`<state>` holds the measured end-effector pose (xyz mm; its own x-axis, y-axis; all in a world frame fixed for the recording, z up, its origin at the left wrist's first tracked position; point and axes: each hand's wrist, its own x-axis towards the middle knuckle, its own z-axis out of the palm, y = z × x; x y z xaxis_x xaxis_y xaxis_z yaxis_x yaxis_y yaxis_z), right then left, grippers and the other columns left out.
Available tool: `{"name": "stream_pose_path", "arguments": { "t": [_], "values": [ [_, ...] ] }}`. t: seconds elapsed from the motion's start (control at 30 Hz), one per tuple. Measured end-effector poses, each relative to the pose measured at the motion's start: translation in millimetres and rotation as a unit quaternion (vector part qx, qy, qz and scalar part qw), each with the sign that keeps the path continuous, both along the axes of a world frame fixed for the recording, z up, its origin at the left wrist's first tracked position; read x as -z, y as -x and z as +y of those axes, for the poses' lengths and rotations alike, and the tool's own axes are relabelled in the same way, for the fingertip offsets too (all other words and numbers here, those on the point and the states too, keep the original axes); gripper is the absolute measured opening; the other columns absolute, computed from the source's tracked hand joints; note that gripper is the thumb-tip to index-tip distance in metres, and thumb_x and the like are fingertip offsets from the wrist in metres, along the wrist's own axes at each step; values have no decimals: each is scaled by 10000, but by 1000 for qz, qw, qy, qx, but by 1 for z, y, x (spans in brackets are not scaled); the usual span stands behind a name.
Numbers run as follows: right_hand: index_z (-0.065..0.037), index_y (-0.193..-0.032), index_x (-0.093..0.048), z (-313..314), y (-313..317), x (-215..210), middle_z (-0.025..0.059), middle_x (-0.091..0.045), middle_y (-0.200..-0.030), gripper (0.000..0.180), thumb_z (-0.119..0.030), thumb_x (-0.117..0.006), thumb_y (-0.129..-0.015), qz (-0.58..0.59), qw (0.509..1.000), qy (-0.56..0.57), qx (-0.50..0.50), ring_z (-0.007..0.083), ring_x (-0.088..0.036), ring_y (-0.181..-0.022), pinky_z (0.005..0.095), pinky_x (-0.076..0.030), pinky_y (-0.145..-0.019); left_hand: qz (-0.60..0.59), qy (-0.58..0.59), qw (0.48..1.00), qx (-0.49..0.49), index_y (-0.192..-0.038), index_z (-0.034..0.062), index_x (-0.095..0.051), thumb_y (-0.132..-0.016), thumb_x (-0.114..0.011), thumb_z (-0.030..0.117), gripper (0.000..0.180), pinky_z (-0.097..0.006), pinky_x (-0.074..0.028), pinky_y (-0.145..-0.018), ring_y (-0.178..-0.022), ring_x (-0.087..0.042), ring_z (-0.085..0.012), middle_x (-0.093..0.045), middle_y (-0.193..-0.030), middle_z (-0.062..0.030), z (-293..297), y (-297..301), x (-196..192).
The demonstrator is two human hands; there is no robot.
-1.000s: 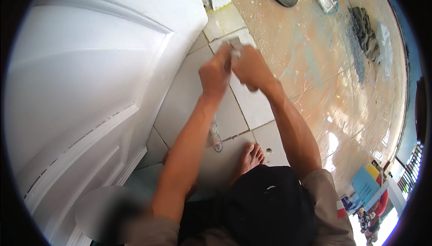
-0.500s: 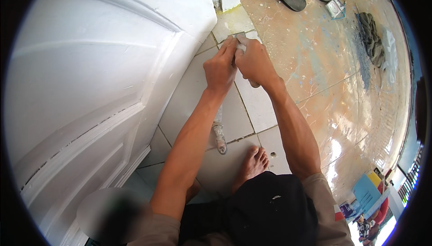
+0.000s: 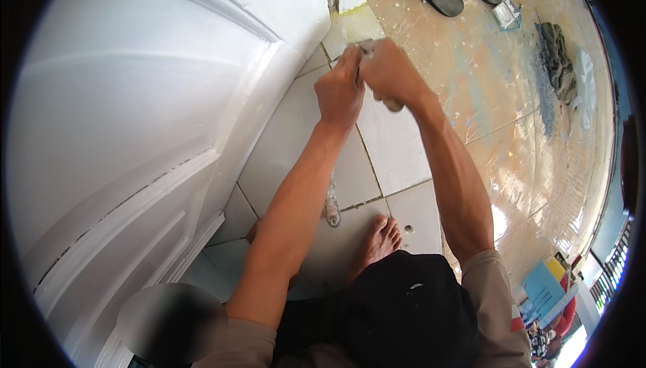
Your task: The person applies grout to the gaps between floor tiles using a grout float, then wipes the surface with a cloth. Finally, the person sweeps the floor with a broom.
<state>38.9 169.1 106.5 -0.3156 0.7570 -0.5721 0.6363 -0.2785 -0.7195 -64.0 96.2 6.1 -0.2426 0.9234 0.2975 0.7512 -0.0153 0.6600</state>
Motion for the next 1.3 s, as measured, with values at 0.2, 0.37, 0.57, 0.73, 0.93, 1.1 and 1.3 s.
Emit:
{"name": "stream_pose_path", "arguments": {
  "t": [0.2,0.37,0.57,0.73,0.93,1.1,1.3],
  "values": [
    [116,-834,-702,19,1,-1,263,-690,-705,222,-41,-560,-768,-9,999,43,-24,317,-680,-536,421,-520,-501,10,1,1000,7,-1173,149,-651,-899,-685,106,280,-440,-544,-589,-706,-704,-361,-718,-846,-137,7,8,2],
    [106,-765,-700,9,7,5,256,-698,-681,194,-43,-576,-769,19,999,-31,11,307,-703,-551,413,-544,-521,4,-27,1000,-2,-1190,162,-708,-902,-693,170,289,-443,-540,-613,-721,-702,-381,-709,-837,-172,22,14,2],
    [101,-767,-713,2,-4,25,271,-708,-707,218,-63,-570,-772,8,998,-68,-10,311,-708,-547,398,-546,-511,26,-31,999,16,-1057,139,-631,-916,-681,106,153,-442,-552,-584,-698,-702,-358,-721,-853,-129,4,1,1],
    [92,-793,-729,27,10,8,271,-709,-707,220,-91,-607,-770,-14,999,-2,-35,339,-733,-616,417,-579,-589,33,-11,999,16,-1085,155,-656,-913,-691,114,180,-433,-554,-587,-692,-703,-353,-735,-881,-128,21,20,-3],
    [70,-812,-754,24,18,23,288,-719,-746,210,-90,-622,-779,-1,991,-100,-86,355,-739,-632,426,-585,-607,3,-24,999,33,-1075,138,-675,-900,-692,82,184,-430,-561,-601,-705,-710,-347,-739,-890,-131,23,30,5],
    [76,-766,-736,-1,10,30,246,-686,-633,211,-100,-619,-779,15,996,-87,8,312,-718,-569,423,-558,-533,37,-55,998,-12,-1029,119,-669,-884,-683,56,159,-471,-546,-597,-714,-701,-387,-714,-832,-159,4,9,4],
    [80,-718,-709,22,10,36,254,-679,-629,195,-89,-620,-757,-6,996,-64,-65,313,-702,-537,418,-546,-513,10,-29,1000,7,-1010,126,-658,-896,-677,61,134,-468,-547,-590,-696,-697,-386,-710,-815,-157,16,14,5]
  ]
}}
